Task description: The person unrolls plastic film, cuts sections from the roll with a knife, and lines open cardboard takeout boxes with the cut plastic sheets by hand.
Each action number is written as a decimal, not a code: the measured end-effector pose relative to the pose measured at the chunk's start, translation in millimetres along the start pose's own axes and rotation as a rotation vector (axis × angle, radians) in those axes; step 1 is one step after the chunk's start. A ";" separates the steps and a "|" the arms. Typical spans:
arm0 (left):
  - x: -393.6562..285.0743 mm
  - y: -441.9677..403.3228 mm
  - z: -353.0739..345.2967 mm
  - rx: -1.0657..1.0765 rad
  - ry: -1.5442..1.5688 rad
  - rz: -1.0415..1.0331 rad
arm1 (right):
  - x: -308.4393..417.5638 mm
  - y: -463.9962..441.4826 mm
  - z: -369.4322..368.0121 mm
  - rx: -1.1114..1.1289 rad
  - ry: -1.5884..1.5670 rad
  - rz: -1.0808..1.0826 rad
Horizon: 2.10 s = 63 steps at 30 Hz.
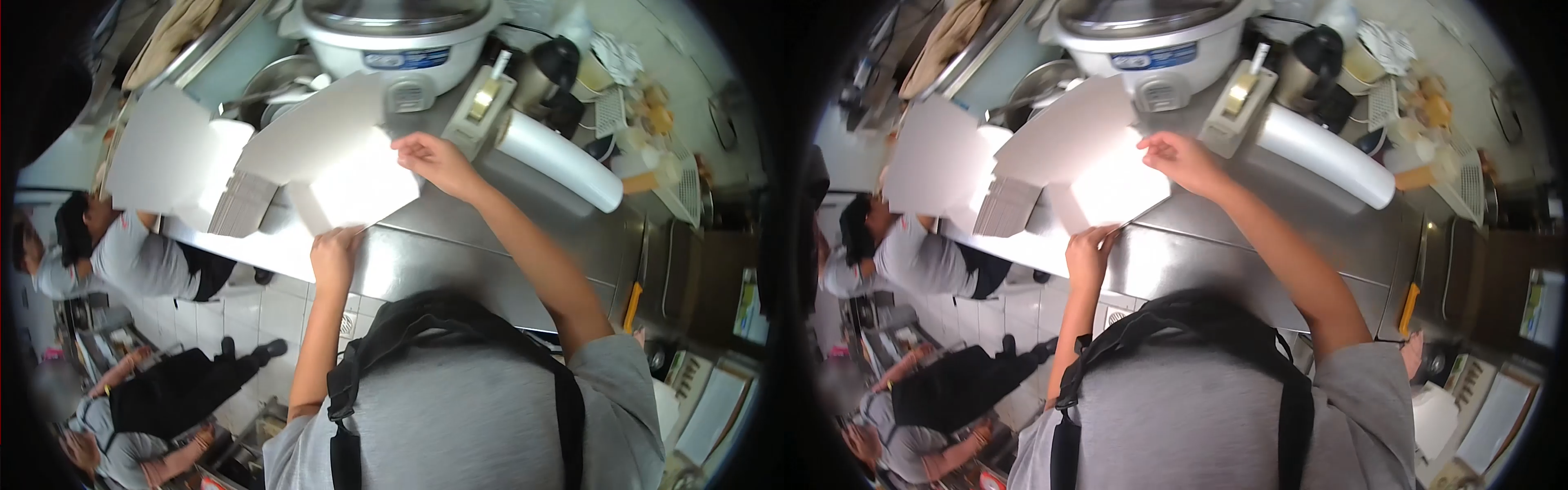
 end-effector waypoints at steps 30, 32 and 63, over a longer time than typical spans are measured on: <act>-199.1 -207.4 -159.5 -0.195 0.591 -0.003 | -188.9 234.5 375.5 -1.066 -0.436 -0.143; -247.7 -206.5 -130.6 -0.178 0.274 -0.384 | -151.3 241.4 366.6 -1.106 -0.097 -0.034; -210.5 -217.9 -211.6 0.056 0.823 -0.046 | -170.3 226.8 366.0 -0.966 -0.324 0.079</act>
Point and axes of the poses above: each hand's wrist, its own y-axis away from the middle knuckle, its own z-axis out of the back of the hand, x = y × z, the point moved 10 cm from there along -y, towards the middle knuckle, and after that the axes turned 12 degrees about -z, right-handed, at the moved point
